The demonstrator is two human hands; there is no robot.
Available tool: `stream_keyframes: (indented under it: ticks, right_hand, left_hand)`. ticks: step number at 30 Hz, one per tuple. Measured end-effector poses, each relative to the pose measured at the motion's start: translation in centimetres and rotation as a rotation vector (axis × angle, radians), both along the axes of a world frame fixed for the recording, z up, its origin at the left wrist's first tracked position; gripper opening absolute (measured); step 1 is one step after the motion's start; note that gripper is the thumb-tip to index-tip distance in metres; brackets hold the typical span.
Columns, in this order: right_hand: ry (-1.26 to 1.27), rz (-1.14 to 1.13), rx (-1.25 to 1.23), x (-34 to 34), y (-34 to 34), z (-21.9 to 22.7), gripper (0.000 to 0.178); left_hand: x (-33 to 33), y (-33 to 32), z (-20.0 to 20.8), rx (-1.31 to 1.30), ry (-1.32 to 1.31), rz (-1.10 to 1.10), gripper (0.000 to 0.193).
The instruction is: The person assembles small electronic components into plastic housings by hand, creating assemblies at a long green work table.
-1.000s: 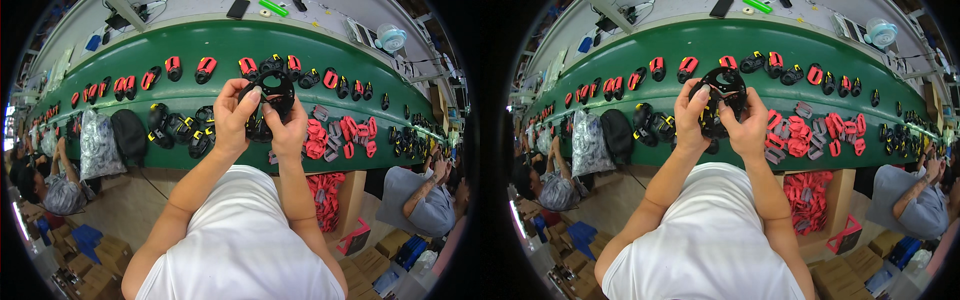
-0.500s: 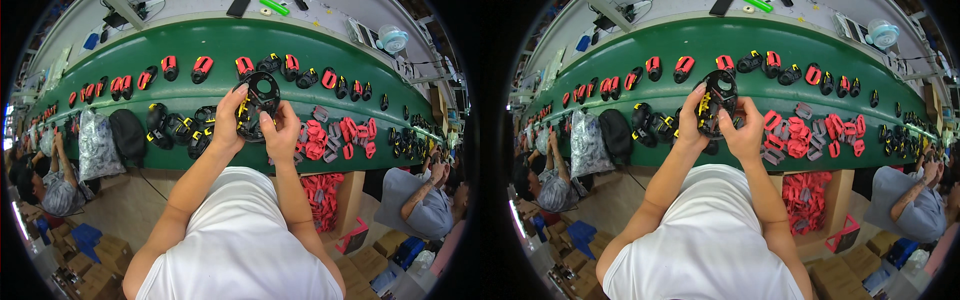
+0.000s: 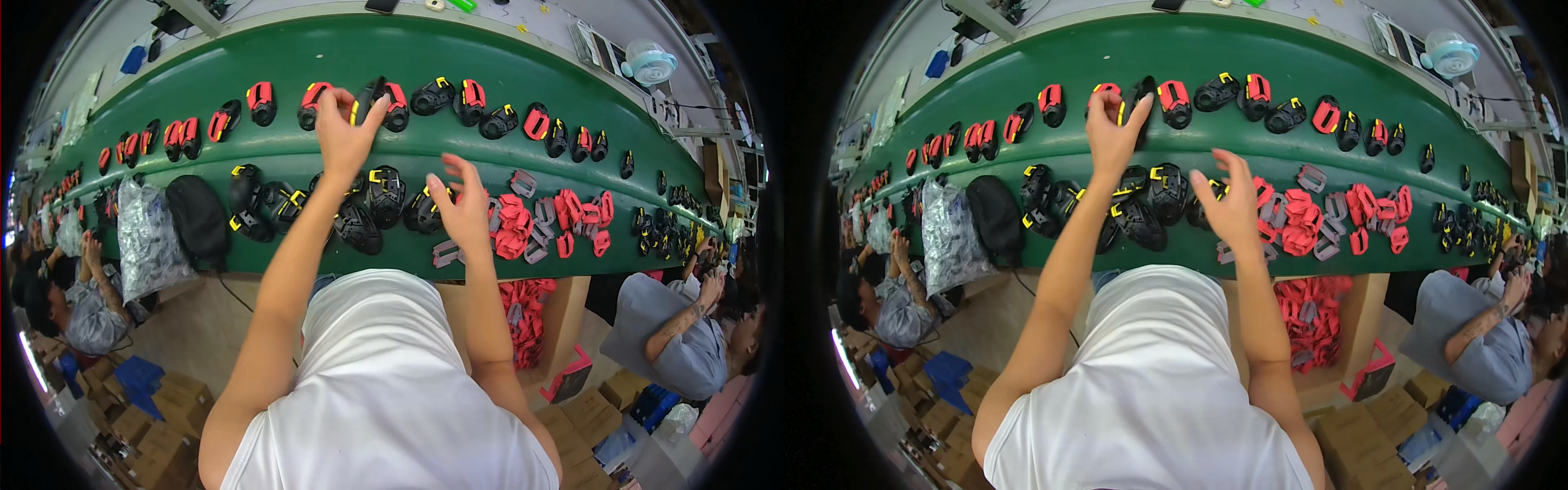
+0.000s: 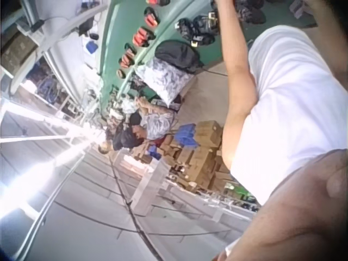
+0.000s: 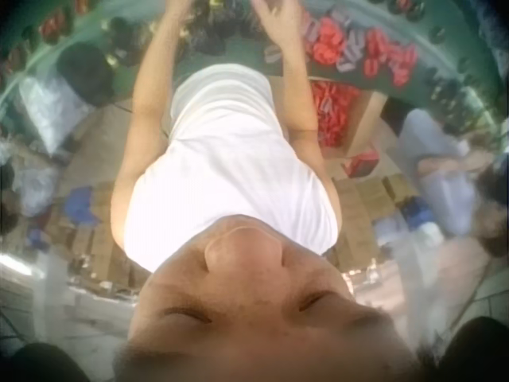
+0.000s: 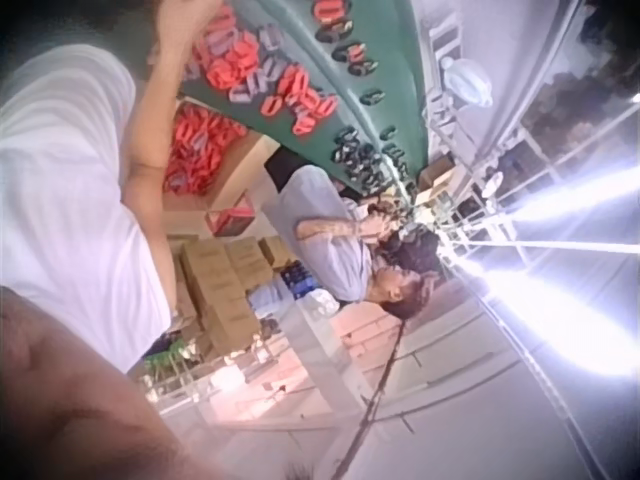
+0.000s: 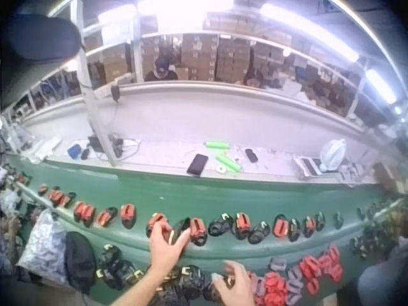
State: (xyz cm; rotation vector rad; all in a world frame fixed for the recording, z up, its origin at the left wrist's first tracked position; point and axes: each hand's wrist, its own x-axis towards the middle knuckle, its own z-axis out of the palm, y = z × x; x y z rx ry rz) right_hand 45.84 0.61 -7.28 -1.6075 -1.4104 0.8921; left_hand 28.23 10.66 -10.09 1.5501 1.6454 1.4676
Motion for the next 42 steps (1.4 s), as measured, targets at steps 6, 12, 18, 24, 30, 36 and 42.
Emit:
stream_keyframes:
  ticks: [6,12,18,24,30,36,42]
  right_hand:
    - [-0.356,-0.109,0.011,6.8,-2.4,-7.4,0.038]
    - [-0.410,-0.090,-0.129,11.2,-2.3,-11.3,0.036]
    - [-0.817,0.141,-0.266,11.3,0.7,-12.0,0.055]
    - [-0.565,0.165,-0.345,13.4,0.9,-8.9,0.040]
    - [0.588,-0.073,-0.111,3.9,-4.5,-0.1,0.024]
    - [0.601,-0.040,0.063,0.5,-7.8,3.6,0.016]
    - [0.133,0.001,0.249,-1.9,-7.3,7.8,0.020]
  left_hand:
    - [-1.4,3.7,-10.7,-0.073,0.920,-0.070,0.056]
    - [-0.2,-1.5,-10.0,-0.016,0.655,-0.157,0.035]
    - [0.9,-7.4,-7.3,-0.184,0.365,-0.330,0.022]
    - [1.8,-9.3,-4.0,-0.288,0.038,-0.472,0.020]
    - [5.9,-11.3,2.0,-0.456,-0.574,-0.661,0.033]
    - [5.7,-12.7,6.4,-0.130,-0.202,-0.633,0.021]
    - [4.0,-14.3,9.8,-0.087,-0.169,-0.623,0.021]
